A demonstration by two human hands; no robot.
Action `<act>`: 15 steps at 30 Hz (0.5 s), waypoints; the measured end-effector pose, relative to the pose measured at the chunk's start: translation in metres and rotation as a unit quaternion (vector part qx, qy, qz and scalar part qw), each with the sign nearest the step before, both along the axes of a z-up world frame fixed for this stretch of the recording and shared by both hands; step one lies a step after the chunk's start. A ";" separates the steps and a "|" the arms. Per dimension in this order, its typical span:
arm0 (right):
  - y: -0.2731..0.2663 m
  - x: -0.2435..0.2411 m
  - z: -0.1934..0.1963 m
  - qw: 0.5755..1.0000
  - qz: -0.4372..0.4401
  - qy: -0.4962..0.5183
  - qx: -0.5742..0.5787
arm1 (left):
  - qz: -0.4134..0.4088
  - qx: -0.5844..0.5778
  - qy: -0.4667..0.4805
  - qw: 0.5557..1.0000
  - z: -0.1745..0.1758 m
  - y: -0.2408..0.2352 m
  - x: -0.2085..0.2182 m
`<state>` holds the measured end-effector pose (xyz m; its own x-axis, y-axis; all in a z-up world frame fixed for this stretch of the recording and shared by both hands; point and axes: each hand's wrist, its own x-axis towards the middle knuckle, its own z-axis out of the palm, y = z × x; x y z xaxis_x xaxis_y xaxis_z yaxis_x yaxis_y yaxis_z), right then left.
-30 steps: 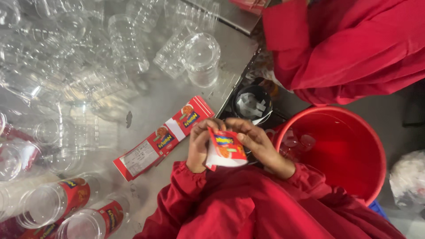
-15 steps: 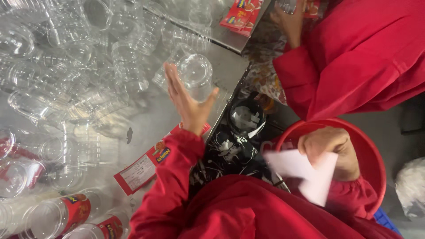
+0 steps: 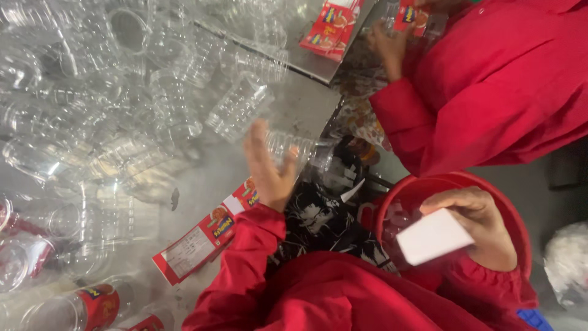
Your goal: The person applies adhesive labels to clear plastic jars by hand, smoothing the labels onto the side of each jar and placing them aside.
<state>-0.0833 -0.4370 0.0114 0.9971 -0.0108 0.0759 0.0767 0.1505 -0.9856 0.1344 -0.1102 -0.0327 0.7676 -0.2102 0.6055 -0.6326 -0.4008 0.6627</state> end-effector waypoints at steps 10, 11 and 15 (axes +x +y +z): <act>0.033 0.048 0.022 0.968 -0.058 0.155 -0.188 | -0.206 -0.062 0.254 0.943 0.029 0.057 -0.048; 0.041 0.056 0.027 0.966 0.012 0.128 -0.223 | -0.280 -0.036 0.294 0.913 0.038 0.058 -0.057; 0.096 0.094 0.028 0.933 0.227 -0.031 -0.278 | -0.390 0.097 0.488 0.775 0.047 0.055 -0.065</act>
